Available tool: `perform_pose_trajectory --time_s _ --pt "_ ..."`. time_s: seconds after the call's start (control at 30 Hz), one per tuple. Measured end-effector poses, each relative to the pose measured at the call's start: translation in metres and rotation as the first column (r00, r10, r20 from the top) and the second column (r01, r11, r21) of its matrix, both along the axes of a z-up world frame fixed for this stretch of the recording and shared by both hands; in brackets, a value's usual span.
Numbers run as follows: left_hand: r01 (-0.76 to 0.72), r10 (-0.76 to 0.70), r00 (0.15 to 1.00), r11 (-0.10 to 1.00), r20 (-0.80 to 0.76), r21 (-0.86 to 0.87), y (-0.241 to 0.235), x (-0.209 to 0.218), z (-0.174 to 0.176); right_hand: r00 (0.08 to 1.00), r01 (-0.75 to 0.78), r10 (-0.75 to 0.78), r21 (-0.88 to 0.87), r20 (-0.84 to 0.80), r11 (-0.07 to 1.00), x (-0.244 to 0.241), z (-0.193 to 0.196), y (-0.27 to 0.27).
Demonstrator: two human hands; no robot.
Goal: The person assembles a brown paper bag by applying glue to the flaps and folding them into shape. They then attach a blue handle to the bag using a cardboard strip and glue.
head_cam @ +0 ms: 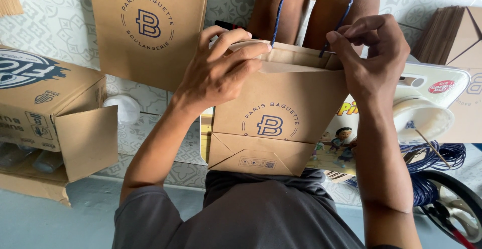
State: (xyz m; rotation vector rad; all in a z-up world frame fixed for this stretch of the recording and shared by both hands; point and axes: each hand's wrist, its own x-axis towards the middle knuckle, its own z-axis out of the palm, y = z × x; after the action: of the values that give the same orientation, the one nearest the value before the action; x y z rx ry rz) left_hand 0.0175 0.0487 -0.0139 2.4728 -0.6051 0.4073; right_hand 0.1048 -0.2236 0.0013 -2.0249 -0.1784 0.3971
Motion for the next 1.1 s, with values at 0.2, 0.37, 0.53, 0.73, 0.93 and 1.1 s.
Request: perform_pose_trajectory --time_s 0.2,0.37,0.53,0.73,0.93,1.1 --pt "-0.001 0.000 1.000 1.000 -0.012 -0.012 0.000 0.000 -0.001 1.000 0.012 -0.013 -0.021 -0.012 1.000 0.000 0.000 -0.001" --pt "0.002 -0.002 1.000 1.000 -0.007 -0.003 0.000 -0.001 -0.004 1.000 -0.005 0.005 -0.021 0.007 1.000 0.000 -0.001 0.000" --pt "-0.001 0.001 1.000 1.000 0.002 -0.006 0.000 -0.001 -0.003 0.999 -0.013 0.014 -0.009 0.035 1.000 -0.001 0.002 0.002" --pt "-0.009 0.009 1.000 1.000 0.004 -0.003 0.000 -0.002 -0.004 0.950 -0.118 0.129 -0.054 0.285 0.992 -0.007 0.018 0.000" --pt "-0.011 0.011 1.000 1.000 0.016 0.013 -0.001 -0.005 -0.015 0.898 -0.197 0.232 -0.129 0.373 0.972 -0.018 0.025 -0.011" --pt "0.002 -0.001 0.999 1.000 0.038 -0.013 0.001 -0.003 -0.007 0.915 -0.169 0.198 -0.110 0.353 0.979 -0.025 0.022 -0.013"
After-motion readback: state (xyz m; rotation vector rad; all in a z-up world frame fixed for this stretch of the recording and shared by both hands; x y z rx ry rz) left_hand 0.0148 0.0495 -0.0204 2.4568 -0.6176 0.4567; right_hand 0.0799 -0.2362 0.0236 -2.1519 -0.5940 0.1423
